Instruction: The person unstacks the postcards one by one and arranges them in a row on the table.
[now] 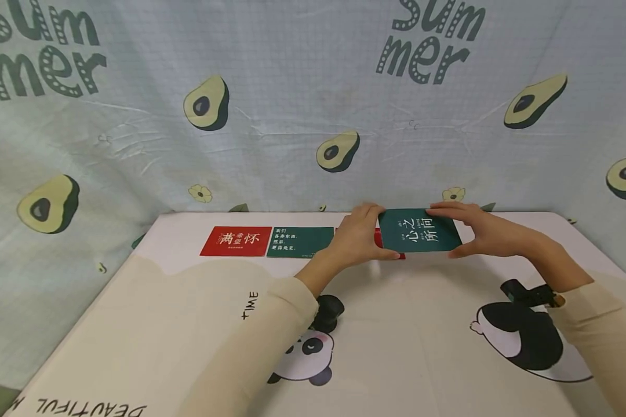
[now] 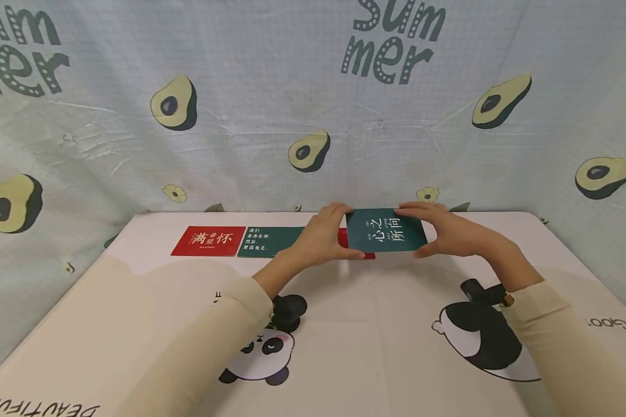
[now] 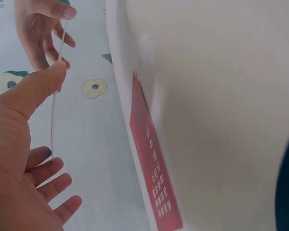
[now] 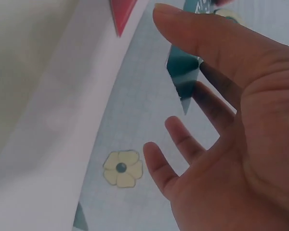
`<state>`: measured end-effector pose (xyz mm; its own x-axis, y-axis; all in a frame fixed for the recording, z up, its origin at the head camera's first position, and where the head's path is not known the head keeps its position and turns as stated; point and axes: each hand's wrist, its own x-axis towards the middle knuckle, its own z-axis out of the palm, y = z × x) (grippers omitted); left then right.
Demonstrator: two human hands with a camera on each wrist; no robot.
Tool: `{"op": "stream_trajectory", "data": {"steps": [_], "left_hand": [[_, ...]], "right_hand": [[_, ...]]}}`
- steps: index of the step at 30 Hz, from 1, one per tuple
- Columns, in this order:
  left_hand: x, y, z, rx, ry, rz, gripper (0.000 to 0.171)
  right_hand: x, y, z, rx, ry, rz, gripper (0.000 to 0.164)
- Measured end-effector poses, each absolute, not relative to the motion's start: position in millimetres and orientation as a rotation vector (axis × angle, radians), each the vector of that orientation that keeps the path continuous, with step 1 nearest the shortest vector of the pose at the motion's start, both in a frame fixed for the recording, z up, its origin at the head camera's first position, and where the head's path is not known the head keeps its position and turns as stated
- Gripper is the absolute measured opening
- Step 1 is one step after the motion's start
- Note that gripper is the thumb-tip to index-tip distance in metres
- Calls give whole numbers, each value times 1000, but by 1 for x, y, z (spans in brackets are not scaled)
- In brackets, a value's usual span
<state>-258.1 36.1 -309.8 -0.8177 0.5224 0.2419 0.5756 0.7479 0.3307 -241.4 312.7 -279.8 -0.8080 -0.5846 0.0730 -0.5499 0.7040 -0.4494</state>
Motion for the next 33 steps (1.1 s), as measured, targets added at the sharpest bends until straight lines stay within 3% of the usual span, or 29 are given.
{"op": "stream_trajectory", "data": {"steps": [18,33], "left_hand": [[-276,85,-337,-824,-2930,-525,80],[-282,104,-344,-810,-3071,-344,86]], "right_hand": [[-257,348,-300,-667,2751,-690,81],[-269,359,-315,-546,2684,-623,85]]}}
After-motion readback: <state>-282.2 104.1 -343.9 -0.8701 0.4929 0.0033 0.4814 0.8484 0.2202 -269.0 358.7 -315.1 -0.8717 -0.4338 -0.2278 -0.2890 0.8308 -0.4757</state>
